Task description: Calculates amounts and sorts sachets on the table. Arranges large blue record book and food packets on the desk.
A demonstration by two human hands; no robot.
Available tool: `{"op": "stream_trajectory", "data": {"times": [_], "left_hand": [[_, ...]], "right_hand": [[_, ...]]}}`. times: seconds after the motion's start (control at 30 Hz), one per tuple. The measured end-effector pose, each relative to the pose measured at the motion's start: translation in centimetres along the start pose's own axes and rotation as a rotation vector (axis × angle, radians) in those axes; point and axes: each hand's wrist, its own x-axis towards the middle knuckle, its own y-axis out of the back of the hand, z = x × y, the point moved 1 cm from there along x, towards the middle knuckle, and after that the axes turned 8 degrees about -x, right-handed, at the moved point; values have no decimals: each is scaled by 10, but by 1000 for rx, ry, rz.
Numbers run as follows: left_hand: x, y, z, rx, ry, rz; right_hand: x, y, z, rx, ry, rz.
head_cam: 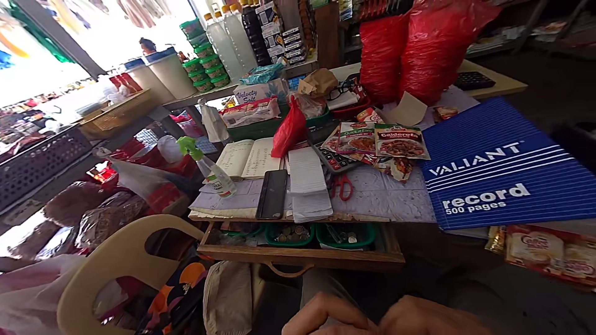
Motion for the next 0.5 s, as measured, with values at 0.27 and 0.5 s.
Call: {"op": "stream_trajectory", "data": {"times": [0.27,0.5], "left_hand": [[-34,17,-54,-33,251,168],[-11,111,-69,352,158,472]], "right_hand": [[-47,18,43,-108,-445,-126],[-104,65,85,-624,-772,-216]]}}
